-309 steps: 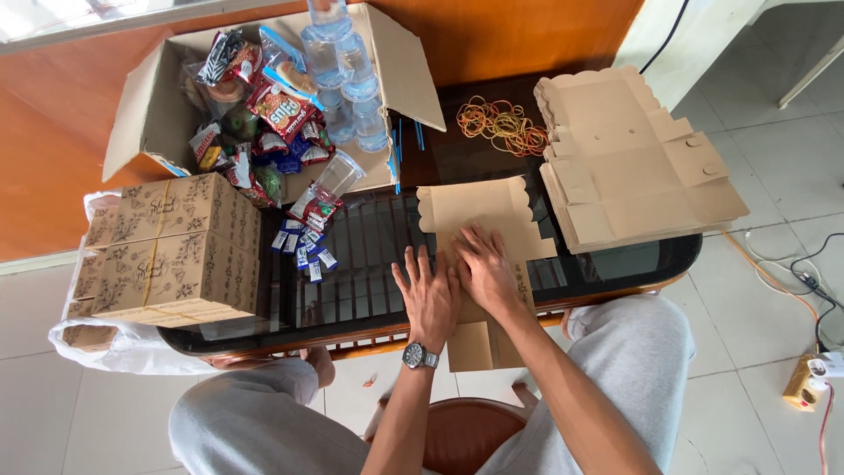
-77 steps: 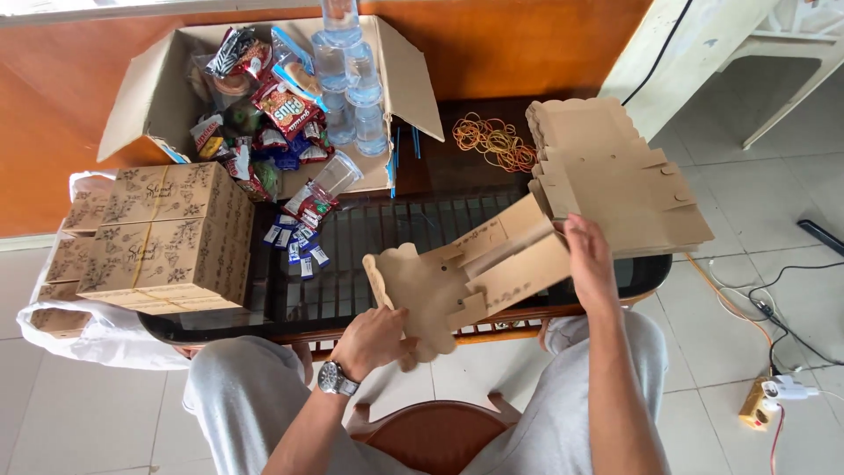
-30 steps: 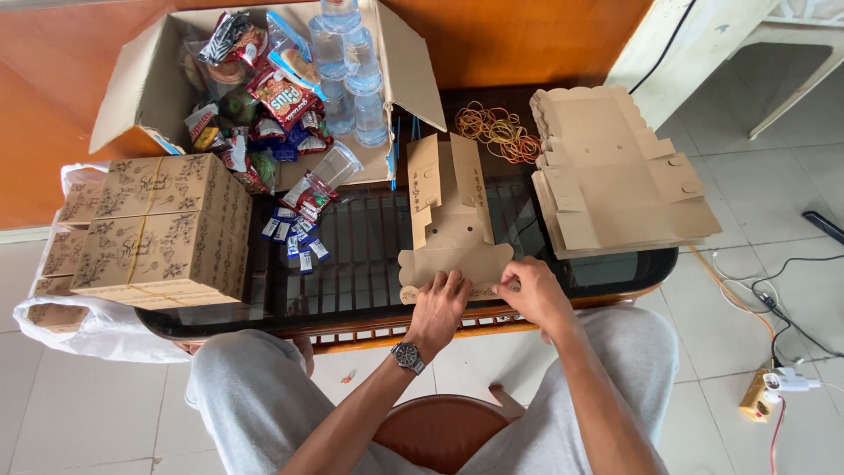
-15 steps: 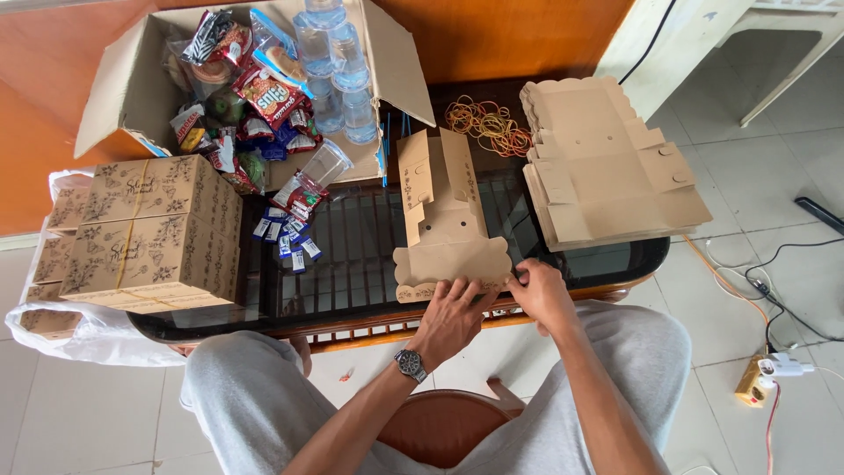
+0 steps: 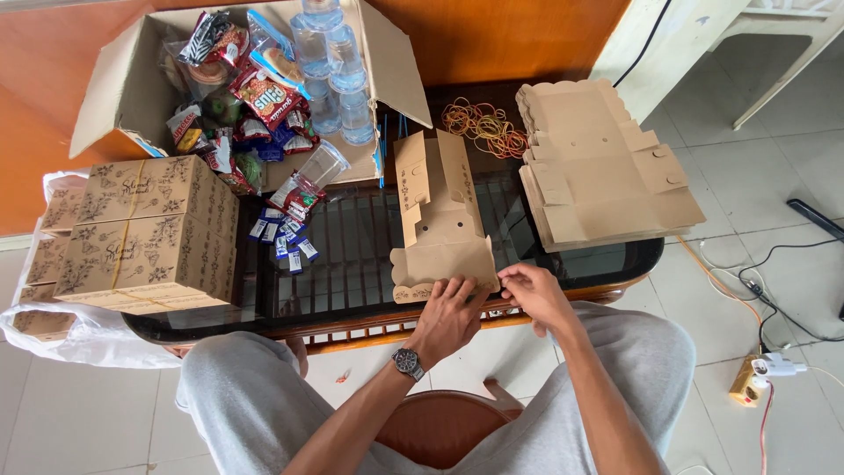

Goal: Folding a cardboard box and filling it with snack packets and a small bottle.

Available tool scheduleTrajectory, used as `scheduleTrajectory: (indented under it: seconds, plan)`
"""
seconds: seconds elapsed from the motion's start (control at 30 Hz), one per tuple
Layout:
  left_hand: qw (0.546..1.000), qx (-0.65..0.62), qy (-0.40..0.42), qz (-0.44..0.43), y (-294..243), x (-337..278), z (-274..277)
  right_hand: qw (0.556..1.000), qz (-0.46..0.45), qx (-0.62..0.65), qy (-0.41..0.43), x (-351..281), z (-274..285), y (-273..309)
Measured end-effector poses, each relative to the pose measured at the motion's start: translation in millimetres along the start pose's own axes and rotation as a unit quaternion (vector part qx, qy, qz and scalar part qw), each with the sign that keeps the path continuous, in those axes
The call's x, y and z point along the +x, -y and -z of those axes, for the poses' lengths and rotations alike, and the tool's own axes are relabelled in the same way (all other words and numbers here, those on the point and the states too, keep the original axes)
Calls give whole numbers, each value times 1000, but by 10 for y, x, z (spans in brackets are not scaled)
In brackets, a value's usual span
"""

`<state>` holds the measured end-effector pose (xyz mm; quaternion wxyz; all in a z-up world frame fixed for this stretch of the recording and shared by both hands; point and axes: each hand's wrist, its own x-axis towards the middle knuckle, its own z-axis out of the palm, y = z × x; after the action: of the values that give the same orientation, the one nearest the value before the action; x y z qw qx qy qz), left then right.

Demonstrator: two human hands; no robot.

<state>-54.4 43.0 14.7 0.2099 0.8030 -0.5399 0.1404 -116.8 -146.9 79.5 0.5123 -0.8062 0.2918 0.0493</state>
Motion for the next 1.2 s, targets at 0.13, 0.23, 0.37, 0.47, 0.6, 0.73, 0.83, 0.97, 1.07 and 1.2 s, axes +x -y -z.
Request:
scheduleTrajectory:
  seconds: [0.13,0.23,0.37,0.47,0.6,0.73,0.83,0.97,1.07,1.2]
  plan:
    - [998,-46,-29,10,78,-13,-139,997,64,-52,-3,118,-85,-172]
    - [995,-81,-45,25,148,-42,-256,990,100,-100,-12,220,-176,-273]
    - [990,-125,-44,53,148,-15,-129,980,140,-138,-32,442,-276,-534]
    - [992,-107,-52,38,135,5,-41,978,148,-138,-53,490,-290,-595]
    - [993,-97,-59,29,134,-17,-111,971,181,-150,-51,427,-281,-541]
    - [993,-95,-63,26,145,-27,-146,952,173,-251,-10,405,-287,-347]
    - [993,-84,-79,16,152,-12,-171,949,148,-278,-6,340,-284,-88]
    - [993,-76,-89,18,133,-7,-175,953,117,-278,0,300,-264,77]
    - [993,-76,-92,25,111,-7,-171,954,110,-280,-3,454,-276,-33]
    - [990,-83,-100,52,108,18,-243,945,102,-311,0,270,-251,193]
